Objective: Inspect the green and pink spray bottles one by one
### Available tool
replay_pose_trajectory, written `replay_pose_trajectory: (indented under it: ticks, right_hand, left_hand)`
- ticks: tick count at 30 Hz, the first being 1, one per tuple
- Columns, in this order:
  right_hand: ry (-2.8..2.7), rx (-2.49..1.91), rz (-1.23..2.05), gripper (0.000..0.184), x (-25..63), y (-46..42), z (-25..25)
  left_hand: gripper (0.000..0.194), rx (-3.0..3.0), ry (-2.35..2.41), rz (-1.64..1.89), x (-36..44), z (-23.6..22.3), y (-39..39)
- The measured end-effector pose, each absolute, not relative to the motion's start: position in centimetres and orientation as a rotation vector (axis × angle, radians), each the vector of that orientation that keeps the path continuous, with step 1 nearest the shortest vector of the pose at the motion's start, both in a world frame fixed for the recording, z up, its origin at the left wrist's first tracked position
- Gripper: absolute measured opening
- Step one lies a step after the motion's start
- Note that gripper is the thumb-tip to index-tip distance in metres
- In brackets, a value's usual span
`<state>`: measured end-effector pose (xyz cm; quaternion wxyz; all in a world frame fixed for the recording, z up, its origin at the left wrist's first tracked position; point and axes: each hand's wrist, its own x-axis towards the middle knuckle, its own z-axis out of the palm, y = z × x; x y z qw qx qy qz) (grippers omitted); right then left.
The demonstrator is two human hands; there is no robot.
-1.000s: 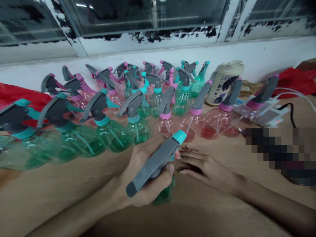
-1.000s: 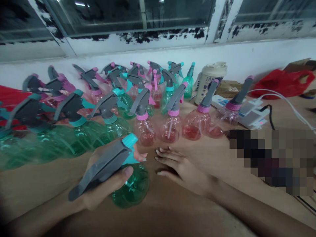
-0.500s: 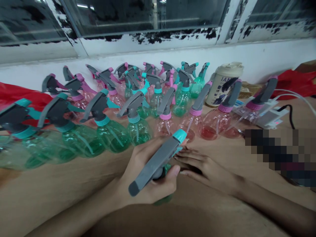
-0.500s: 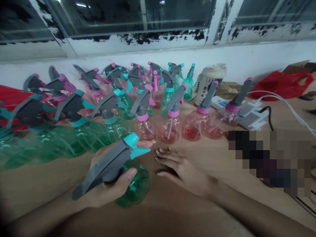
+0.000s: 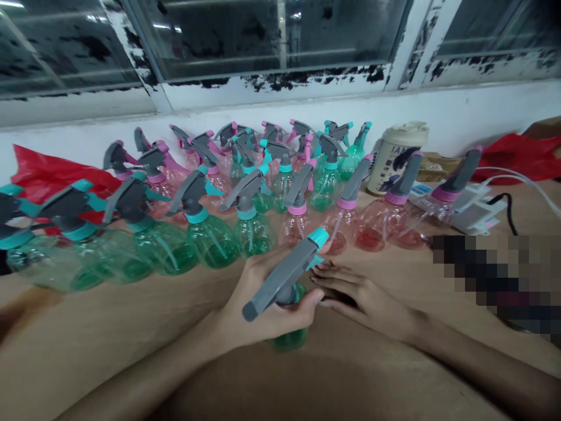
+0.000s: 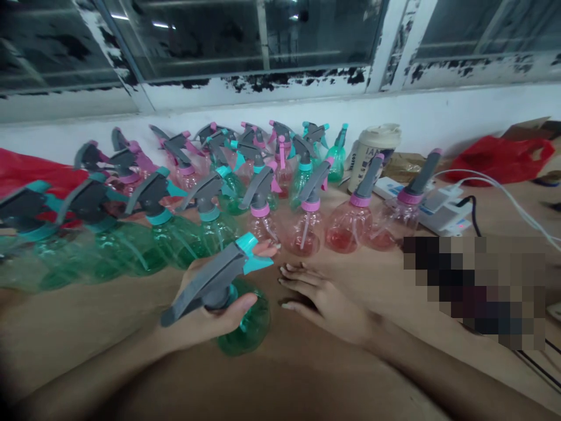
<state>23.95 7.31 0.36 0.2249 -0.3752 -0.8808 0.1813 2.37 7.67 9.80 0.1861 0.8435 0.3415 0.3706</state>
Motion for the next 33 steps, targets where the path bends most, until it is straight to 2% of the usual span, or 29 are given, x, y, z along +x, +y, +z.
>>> replay_pose_trajectory:
  ticks: [5,10,14,21,25,33]
  right_hand:
    - [-2.441,-1.01,0.442,0.041,23.9,7.4,0.2]
    - [-2.472,-0.999,0.383,0.039,23.8,7.3,0.1]
    - [-2.514,-1.003,0.321,0.04,23.7,7.3,0.1]
    - [-2.621,-1.01,0.237,0.042,23.7,7.3,0.5]
    - [-2.654,-1.042,0.234,0.046,23.5,7.0,1.6]
    - [-2.653,-1.019,0.482,0.043,22.5,6.3,4.6]
  left_hand:
    - [0.024,2.343,1.095,0.932,1.7,8.6,7.2]
    - [0.017,2.219,1.175,0.769,1.5,9.1,6.7]
    - [0.021,2.161,1.186,0.744,1.5,9.6,6.5]
    - [0.043,2.211,1.082,0.713,0.7,10.0,6.1]
    - [0.034,2.159,1.115,0.785,-0.1,9.8,5.6]
    - [0.025,2.14,1.155,0.835,-1.3,9.7,4.4]
